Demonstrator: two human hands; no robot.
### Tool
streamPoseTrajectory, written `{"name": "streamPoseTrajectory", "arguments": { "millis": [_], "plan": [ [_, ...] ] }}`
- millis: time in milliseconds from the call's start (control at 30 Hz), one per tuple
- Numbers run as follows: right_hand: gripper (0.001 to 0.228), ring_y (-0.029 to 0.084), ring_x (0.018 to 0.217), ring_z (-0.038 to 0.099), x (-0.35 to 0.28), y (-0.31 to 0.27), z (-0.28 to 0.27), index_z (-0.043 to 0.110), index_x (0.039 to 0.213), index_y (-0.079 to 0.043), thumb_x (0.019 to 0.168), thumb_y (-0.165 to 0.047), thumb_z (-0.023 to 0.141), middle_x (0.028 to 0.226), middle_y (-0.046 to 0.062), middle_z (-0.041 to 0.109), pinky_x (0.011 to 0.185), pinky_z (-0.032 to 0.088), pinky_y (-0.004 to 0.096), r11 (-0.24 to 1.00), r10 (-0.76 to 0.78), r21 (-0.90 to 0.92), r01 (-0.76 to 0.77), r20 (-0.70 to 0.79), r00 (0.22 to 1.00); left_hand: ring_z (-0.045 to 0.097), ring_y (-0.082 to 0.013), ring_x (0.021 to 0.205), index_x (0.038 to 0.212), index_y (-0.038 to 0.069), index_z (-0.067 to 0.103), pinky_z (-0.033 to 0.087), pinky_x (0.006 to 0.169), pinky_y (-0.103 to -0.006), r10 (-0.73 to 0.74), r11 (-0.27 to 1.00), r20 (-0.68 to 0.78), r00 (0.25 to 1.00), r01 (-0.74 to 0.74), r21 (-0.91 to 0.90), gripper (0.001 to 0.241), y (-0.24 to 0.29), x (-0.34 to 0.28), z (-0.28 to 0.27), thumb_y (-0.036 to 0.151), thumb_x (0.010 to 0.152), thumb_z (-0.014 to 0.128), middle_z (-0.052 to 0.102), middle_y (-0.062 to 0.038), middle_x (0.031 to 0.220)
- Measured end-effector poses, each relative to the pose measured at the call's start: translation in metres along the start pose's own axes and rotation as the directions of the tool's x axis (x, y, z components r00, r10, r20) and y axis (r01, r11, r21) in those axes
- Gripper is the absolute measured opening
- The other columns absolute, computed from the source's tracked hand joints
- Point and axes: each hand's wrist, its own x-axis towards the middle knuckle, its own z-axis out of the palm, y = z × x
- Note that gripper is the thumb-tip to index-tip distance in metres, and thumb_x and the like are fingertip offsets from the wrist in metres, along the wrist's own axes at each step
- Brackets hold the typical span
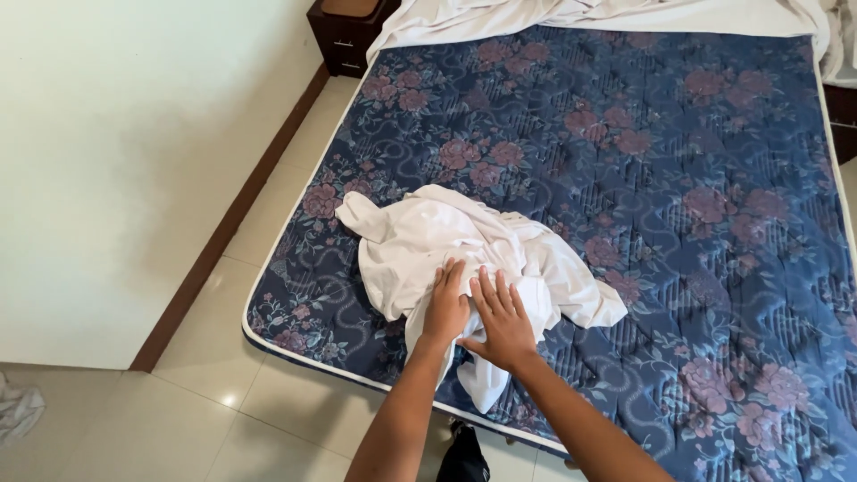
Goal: The person folds a white sheet on a floral-patterned mattress and places it on a nearby table. They then spread a white fitted sheet over the mattress, smoothing it out and tucking the edges under.
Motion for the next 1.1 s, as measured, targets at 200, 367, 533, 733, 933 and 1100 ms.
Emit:
{"name": "streamPoseTrajectory", "arguments": {
  "millis": [200,367,533,733,933,1100],
  "plan": [
    [0.128,0.040,0.157,-0.002,0.024,-0.012,0.001,0.014,0.162,-0.012,0.068,-0.069,0.079,0.170,0.014,0.002,0.125,0.007,0.054,0.983,0.136,-0.136,-0.120,0.112,0.984,0.034,-0.0450,0.148,0.149,0.007,0.047,0.033,0.119,-0.0479,-0.171,0.984,0.029,0.985,0.172,-0.033,0.064,0.016,0.021,-0.014,-0.005,0.087,0.055,0.041,-0.020,0.159],
    [0.127,0.042,0.156,-0.003,0.052,-0.012,0.005,0.015,0.162,-0.010,0.069,-0.069,0.078,0.170,0.015,0.001,0.124,0.005,0.058,0.969,0.200,-0.172,-0.176,0.136,0.970,0.037,-0.0411,0.147,0.146,0.008,0.049,0.037,0.117,-0.0454,-0.208,0.974,0.030,0.978,0.210,-0.081,0.062,0.018,0.049,-0.023,-0.006,0.086,0.054,0.043,-0.018,0.159],
    [0.117,0.041,0.157,0.000,0.093,-0.001,0.028,0.019,0.162,-0.009,0.074,-0.064,0.075,0.171,0.016,0.004,0.125,0.008,0.057,0.958,0.212,-0.215,-0.188,0.096,0.973,0.042,-0.0418,0.144,0.146,0.006,0.050,0.039,0.115,-0.0453,-0.210,0.967,0.025,0.977,0.212,-0.143,0.062,-0.001,0.083,-0.028,-0.009,0.086,0.051,0.045,-0.020,0.158],
    [0.101,0.039,0.158,0.007,0.138,0.022,0.052,0.022,0.160,-0.011,0.084,-0.056,0.070,0.171,0.014,0.006,0.125,0.011,0.057,0.957,0.153,-0.256,-0.134,0.055,0.987,0.051,-0.0434,0.137,0.151,0.005,0.045,0.043,0.113,-0.0458,-0.192,0.942,0.101,0.976,0.212,-0.262,0.060,-0.051,0.105,-0.025,-0.001,0.093,0.055,0.055,-0.025,0.146],
    [0.107,0.037,0.159,0.005,0.167,0.046,0.058,0.012,0.167,-0.022,0.084,-0.054,0.071,0.175,0.006,0.000,0.125,0.007,0.056,0.908,0.322,-0.353,-0.226,0.242,0.915,0.034,-0.0416,0.155,0.159,0.006,0.039,0.033,0.124,-0.0460,-0.047,0.990,0.273,0.961,0.080,-0.112,0.081,-0.026,0.091,-0.055,0.020,0.086,0.071,0.035,-0.026,0.167],
    [0.094,0.034,0.160,0.001,0.164,0.069,0.063,0.019,0.161,-0.035,0.085,-0.058,0.070,0.173,-0.002,-0.001,0.127,0.004,0.056,0.904,0.417,-0.240,-0.353,0.323,0.849,-0.006,-0.0350,0.159,0.160,0.007,0.008,-0.001,0.129,-0.0503,-0.284,0.955,0.613,0.737,0.157,0.252,0.136,0.015,0.097,-0.063,0.053,0.062,0.091,0.001,-0.016,0.170]
  ]
}}
